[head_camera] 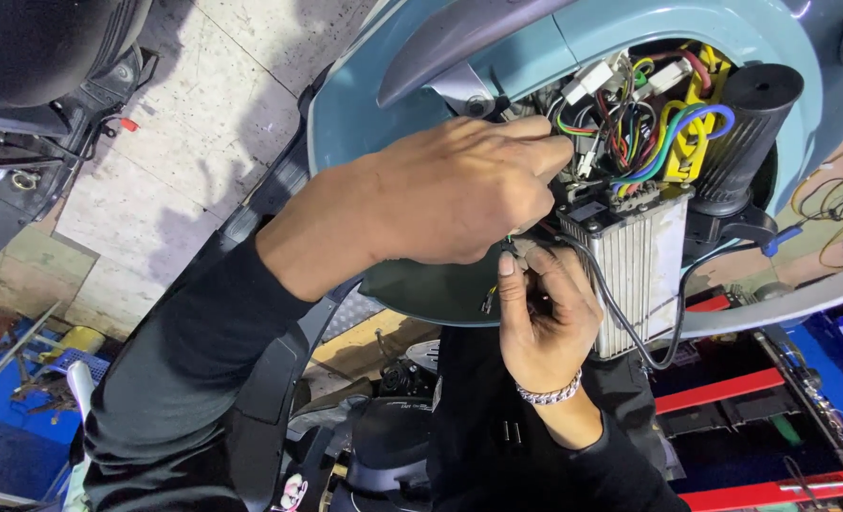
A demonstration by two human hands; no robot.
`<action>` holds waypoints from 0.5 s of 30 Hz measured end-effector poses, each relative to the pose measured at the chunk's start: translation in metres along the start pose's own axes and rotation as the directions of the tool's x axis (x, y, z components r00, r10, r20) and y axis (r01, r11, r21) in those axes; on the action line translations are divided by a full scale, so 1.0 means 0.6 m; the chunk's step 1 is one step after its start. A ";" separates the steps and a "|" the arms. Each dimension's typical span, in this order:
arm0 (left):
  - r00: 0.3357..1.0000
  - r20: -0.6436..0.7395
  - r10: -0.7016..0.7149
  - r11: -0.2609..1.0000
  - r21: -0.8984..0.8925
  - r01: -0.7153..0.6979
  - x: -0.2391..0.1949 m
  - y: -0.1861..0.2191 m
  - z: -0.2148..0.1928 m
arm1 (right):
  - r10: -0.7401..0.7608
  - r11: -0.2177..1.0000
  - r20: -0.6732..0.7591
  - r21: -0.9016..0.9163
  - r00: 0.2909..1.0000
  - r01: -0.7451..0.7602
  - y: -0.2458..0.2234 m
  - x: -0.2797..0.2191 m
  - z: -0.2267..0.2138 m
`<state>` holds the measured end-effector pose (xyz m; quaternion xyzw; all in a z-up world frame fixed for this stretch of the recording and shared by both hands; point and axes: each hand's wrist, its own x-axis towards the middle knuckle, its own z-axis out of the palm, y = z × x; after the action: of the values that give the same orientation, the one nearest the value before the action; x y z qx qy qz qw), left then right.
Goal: The person works on the electrical wiring of a light blue scooter with the seat removed. They use pliers to strip and cut wires, then connect them to a silver heat sink component and other connectors within the scooter's under-seat compartment.
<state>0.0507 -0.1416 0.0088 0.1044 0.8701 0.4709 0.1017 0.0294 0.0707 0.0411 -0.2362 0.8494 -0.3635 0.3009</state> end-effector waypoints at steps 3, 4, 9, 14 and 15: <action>0.999 -0.040 0.011 0.998 0.061 -0.009 0.001 0.000 0.004 | -0.008 1.000 -0.012 -0.012 1.000 0.008 0.001 -0.001 0.001; 0.999 -0.035 0.000 0.999 0.048 0.002 0.002 0.001 0.005 | -0.004 1.000 -0.014 -0.008 1.000 0.004 0.000 -0.001 0.001; 1.000 0.000 -0.023 0.999 0.043 0.023 0.004 0.003 0.004 | 0.011 1.000 -0.016 -0.015 1.000 -0.012 0.000 -0.001 0.001; 0.999 -0.052 0.000 0.999 0.045 0.003 0.002 0.003 0.007 | 0.006 1.000 -0.018 -0.008 1.000 -0.006 0.001 -0.002 0.001; 0.999 -0.051 -0.001 0.999 0.044 0.003 0.002 0.003 0.008 | 0.006 1.000 -0.018 -0.008 1.000 -0.006 0.000 -0.001 0.001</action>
<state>0.0509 -0.1363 0.0075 0.0938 0.8827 0.4539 0.0775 0.0304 0.0710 0.0411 -0.2315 0.8544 -0.3613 0.2932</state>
